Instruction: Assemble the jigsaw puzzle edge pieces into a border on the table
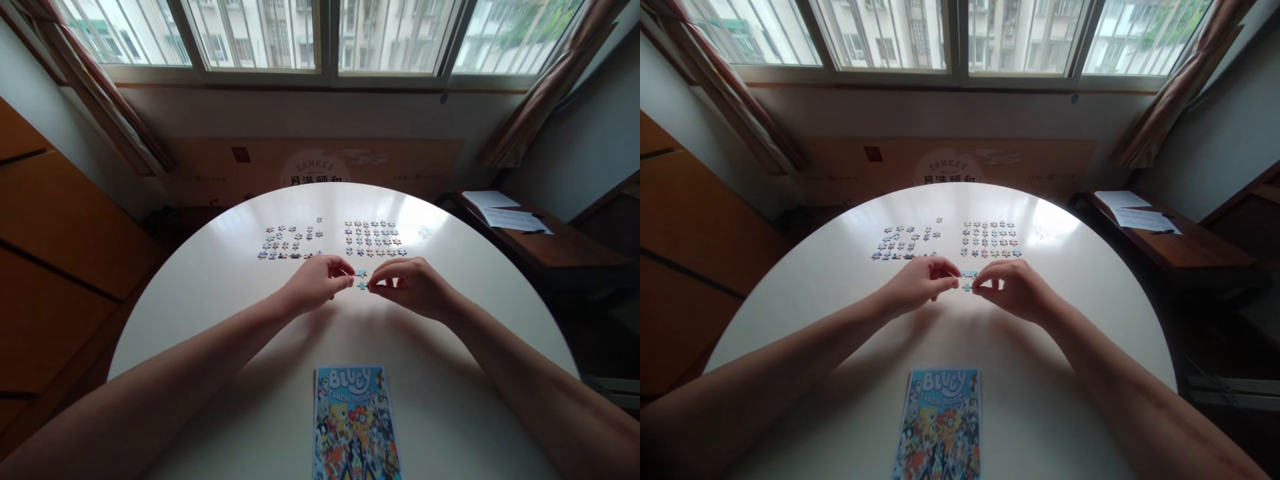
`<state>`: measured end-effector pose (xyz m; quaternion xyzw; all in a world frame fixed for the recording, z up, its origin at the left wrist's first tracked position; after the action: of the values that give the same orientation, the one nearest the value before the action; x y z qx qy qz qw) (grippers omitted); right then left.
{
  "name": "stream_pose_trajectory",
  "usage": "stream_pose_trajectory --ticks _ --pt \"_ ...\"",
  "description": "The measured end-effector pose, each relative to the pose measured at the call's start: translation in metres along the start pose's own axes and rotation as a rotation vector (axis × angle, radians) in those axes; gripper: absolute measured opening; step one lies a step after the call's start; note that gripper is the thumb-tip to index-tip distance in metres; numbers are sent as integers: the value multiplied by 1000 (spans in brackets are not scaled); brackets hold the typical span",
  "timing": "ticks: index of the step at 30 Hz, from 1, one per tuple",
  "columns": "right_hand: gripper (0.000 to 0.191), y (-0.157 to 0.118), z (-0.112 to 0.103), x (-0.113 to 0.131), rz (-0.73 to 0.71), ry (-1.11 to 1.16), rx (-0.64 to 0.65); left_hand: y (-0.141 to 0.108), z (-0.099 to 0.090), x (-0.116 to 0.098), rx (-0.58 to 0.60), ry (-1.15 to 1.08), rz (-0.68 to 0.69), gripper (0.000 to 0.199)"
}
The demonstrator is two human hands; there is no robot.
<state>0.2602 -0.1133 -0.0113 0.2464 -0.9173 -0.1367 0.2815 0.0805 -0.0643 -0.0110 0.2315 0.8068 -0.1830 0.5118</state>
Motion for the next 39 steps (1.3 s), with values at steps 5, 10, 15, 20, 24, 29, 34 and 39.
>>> stream_pose_trajectory --ticks 5,10,15,20,24,29,34,39 --pt "12 0 1 -15 76 -92 62 -5 -2 -2 -131 514 402 20" --pt "12 2 9 -22 91 -133 68 -3 17 7 -4 599 630 28" --pt "12 5 15 -22 94 -152 56 -1 23 10 105 560 651 24" --pt "11 8 17 -19 99 -173 51 -1 21 12 119 514 631 24" --pt "11 8 19 -19 102 -174 30 1 22 15 108 495 606 24" --pt "12 8 20 -21 99 -180 -12 2 21 17 85 455 623 20" --pt "11 8 20 -21 109 -160 -24 2 20 17 83 458 631 22" --pt "12 8 22 -23 100 -151 -19 1 20 16 84 469 634 25"
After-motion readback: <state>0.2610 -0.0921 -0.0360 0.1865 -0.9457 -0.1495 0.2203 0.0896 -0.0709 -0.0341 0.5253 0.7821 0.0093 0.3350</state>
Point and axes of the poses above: each hand's wrist, its own y-axis towards the middle knuckle, its own z-axis out of the palm, x = y × z, the point moved 5 cm from there along y, towards the middle knuckle, and after that the axes turned 12 degrees about -y, right-handed, at the moved point
